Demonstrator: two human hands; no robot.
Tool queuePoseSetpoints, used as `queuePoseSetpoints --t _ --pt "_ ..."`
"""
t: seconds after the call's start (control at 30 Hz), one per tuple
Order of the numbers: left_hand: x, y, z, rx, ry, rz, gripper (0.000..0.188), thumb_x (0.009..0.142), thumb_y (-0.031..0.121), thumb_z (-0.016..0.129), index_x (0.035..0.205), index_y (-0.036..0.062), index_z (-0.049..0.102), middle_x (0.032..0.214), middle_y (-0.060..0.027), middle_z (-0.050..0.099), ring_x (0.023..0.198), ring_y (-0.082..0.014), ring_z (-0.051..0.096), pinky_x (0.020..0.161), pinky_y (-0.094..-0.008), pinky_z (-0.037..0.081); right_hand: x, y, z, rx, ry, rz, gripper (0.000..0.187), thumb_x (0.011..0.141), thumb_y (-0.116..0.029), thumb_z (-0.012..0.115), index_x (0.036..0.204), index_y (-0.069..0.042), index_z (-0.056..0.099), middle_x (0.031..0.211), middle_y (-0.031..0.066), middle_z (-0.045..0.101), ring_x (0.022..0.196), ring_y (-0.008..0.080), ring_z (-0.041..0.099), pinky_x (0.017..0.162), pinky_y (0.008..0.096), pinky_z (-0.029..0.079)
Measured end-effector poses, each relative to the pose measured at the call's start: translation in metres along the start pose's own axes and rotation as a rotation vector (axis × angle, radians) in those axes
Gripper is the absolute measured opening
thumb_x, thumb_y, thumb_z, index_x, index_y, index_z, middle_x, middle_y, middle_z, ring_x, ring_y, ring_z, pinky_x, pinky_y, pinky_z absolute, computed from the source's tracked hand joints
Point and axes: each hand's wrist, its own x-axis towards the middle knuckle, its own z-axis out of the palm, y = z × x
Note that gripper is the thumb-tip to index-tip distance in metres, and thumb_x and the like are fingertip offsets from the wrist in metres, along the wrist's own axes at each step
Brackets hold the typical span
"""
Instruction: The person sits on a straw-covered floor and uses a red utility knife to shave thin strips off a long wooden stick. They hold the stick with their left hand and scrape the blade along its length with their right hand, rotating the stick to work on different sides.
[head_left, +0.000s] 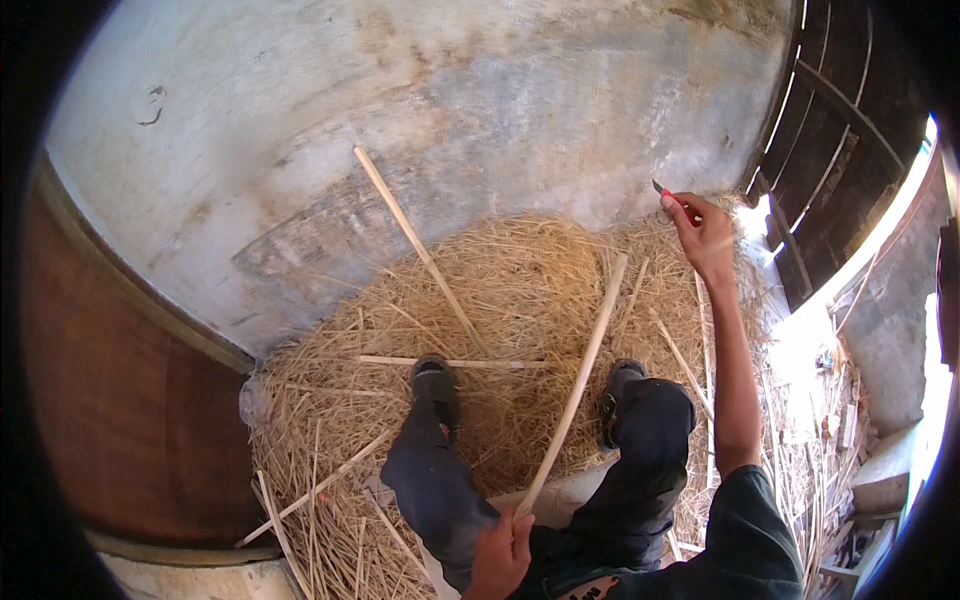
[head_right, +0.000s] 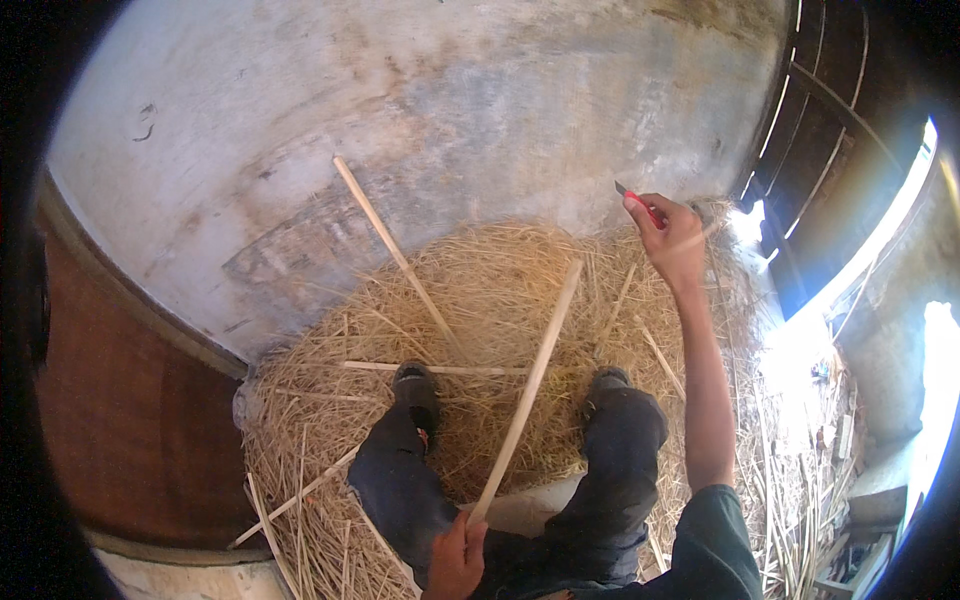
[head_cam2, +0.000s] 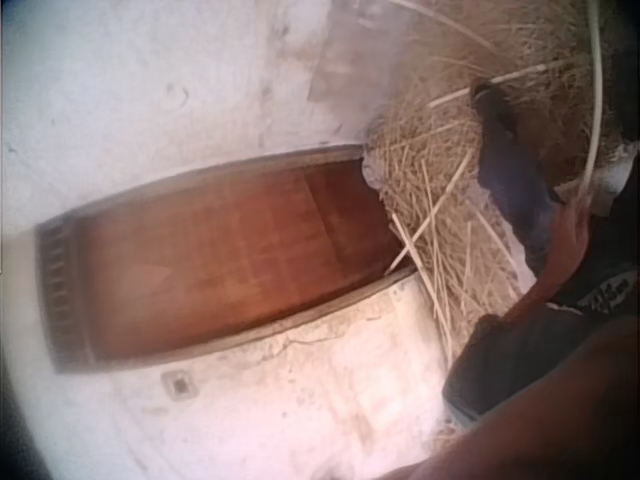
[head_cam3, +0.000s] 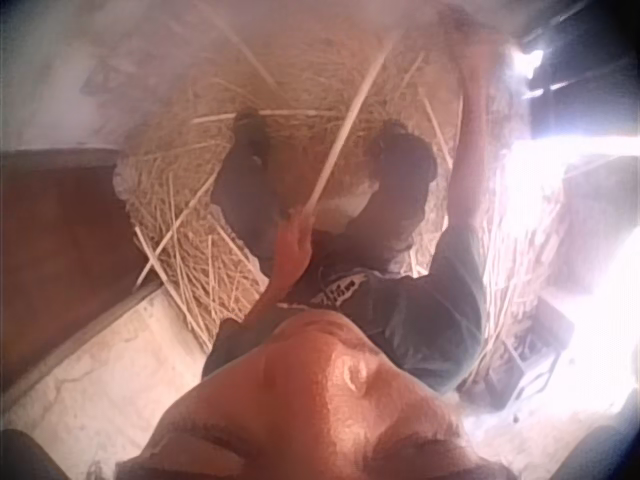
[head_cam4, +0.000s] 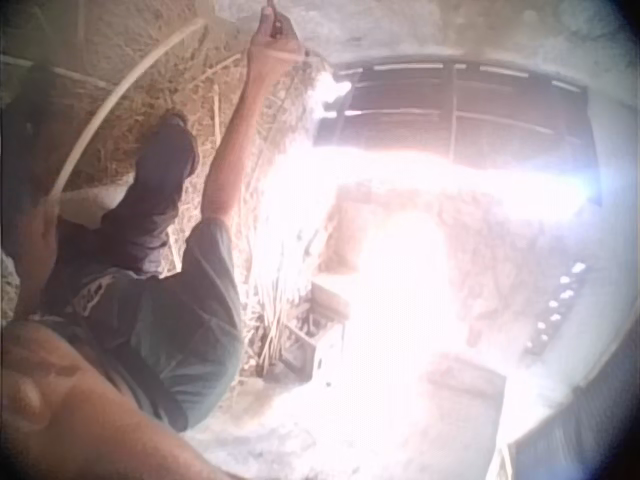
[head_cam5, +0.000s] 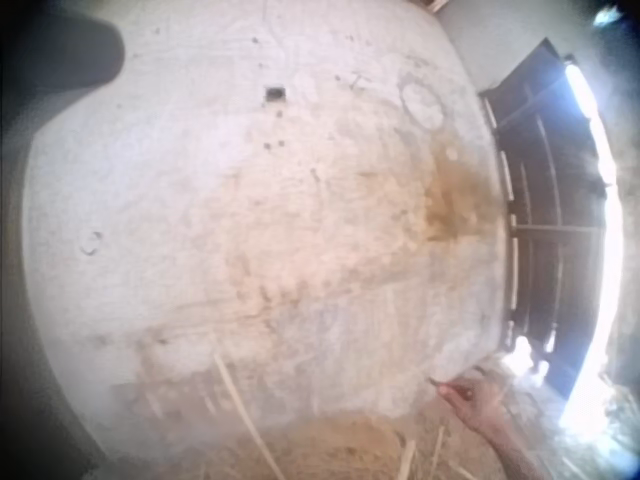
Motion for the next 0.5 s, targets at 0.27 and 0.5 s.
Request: queuePoseSetpoints --t 0.27,0.5 --pt "0.049 0.009 -0.031 -0.757 -0.251 -0.515 0.047 0.118 0.048 0.044 0.106 0.0058 0.059 0.069 0.0049 0.045 0.056 -0.004 0.039 0.05 -0.024 0.033 -0.045 0.037 0.014 -0.522 -1.033 -0.063 0.046 0.094 -0.05 0.08 0.12 -0.013 0.082 0.112 0.0142 0.08 0.106 0.0318 0.075 0.094 0.0459 0.057" --pt "0.071 0.031 -0.035 -0.933 -0.392 -0.395 0.057 0.116 0.058 0.041 0.106 0.0047 0.06 0.065 0.0028 0.045 0.048 -0.0048 0.034 0.044 -0.0244 0.028 -0.086 0.007 0.027 0.597 -1.193 0.045 0.054 0.112 -0.047 0.061 0.137 0.0 0.066 0.086 -0.0009 0.063 0.065 0.0088 0.055 0.059 0.0256 0.044"
